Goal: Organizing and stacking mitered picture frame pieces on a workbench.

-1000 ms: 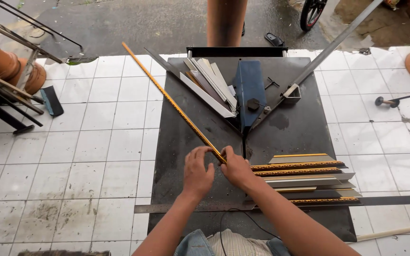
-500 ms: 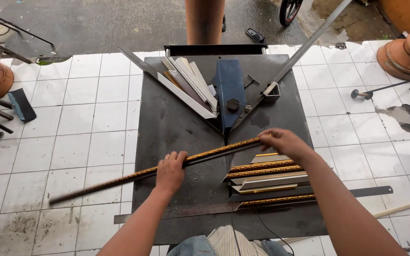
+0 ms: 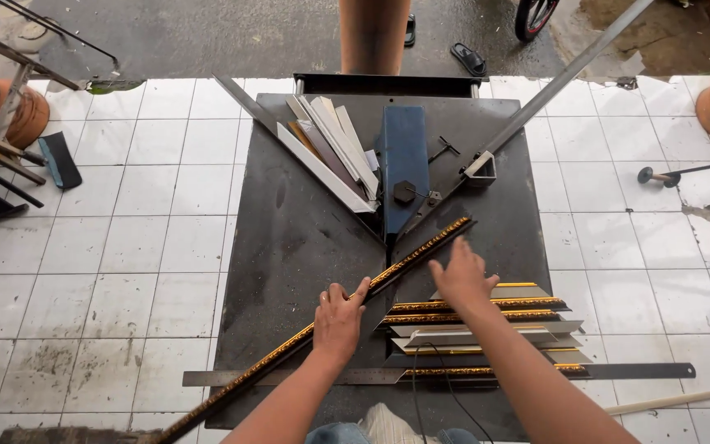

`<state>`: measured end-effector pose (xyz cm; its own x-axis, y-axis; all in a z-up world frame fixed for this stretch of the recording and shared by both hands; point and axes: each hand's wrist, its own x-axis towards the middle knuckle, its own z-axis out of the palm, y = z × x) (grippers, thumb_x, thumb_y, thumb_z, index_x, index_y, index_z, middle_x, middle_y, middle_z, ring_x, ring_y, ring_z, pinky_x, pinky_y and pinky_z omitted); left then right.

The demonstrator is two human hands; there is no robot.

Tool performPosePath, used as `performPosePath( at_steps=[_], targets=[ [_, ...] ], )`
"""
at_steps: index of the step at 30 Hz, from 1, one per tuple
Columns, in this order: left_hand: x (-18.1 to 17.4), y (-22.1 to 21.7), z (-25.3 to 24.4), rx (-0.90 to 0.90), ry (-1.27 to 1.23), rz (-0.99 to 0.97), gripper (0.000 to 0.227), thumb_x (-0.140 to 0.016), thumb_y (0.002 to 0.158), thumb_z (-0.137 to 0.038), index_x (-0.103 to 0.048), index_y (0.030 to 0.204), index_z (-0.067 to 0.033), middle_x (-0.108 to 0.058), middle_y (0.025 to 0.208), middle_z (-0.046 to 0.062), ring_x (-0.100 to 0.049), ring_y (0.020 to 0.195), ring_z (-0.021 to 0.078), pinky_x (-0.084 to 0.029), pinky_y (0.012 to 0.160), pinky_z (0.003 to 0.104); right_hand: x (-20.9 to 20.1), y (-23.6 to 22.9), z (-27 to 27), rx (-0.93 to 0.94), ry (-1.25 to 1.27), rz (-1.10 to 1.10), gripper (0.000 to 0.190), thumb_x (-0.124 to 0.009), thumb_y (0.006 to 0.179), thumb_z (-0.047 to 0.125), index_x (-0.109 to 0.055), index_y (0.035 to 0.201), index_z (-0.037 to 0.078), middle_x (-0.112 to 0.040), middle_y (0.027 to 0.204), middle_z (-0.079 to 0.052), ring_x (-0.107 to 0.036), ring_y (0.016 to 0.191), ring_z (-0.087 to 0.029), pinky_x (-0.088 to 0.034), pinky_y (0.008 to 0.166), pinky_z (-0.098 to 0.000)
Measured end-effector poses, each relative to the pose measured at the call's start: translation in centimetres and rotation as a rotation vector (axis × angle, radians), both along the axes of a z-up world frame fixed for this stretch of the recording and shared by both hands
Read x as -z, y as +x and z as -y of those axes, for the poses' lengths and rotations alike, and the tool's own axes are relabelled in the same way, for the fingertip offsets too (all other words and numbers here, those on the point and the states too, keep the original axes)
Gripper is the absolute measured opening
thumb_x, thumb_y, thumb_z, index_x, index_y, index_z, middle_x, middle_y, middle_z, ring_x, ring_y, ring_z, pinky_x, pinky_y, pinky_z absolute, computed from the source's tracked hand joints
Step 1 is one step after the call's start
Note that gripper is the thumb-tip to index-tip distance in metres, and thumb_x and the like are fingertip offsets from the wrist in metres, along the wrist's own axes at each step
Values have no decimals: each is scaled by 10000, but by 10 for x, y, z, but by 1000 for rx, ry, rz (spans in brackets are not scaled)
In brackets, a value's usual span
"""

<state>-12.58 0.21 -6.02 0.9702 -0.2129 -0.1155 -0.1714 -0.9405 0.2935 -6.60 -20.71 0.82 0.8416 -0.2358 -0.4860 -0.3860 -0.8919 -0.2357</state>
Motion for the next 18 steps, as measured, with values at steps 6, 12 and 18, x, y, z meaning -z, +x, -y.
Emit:
performPosePath(
  at_steps=[6, 12, 18],
  targets=[
    [-9, 18, 15, 51, 100, 13, 554, -567, 826, -282, -319, 1321, -266, -389, 937, 43, -415, 912, 226, -347, 838, 395, -17, -1, -34, -250, -105, -99, 568, -351, 900, 365, -198, 1395, 131, -301, 1400, -126, -255, 1292, -326, -130, 894, -729],
    [0, 13, -1, -50, -11, -100, 408, -579, 729, -186, -433, 1110, -209, -438, 975, 13, -463, 949, 204, -417, 787, 368, 11, 0, -30, -305, -139, -86, 568, -321, 901, 366, -170, 1394, 126, -185, 1446, -123, -161, 1314, -367, -142, 885, -726],
    [1, 14, -3, -81, -8, -25, 373, -599, 736, -230, -458, 1081, -252, -441, 985, -27, -466, 954, 177, -424, 794, 359, 24, 16, -18, -306, -172, -64, 605, -329, 887, 360, -120, 1404, 124, -116, 1471, -71, -93, 1324, -371, -115, 901, -733]
  ],
)
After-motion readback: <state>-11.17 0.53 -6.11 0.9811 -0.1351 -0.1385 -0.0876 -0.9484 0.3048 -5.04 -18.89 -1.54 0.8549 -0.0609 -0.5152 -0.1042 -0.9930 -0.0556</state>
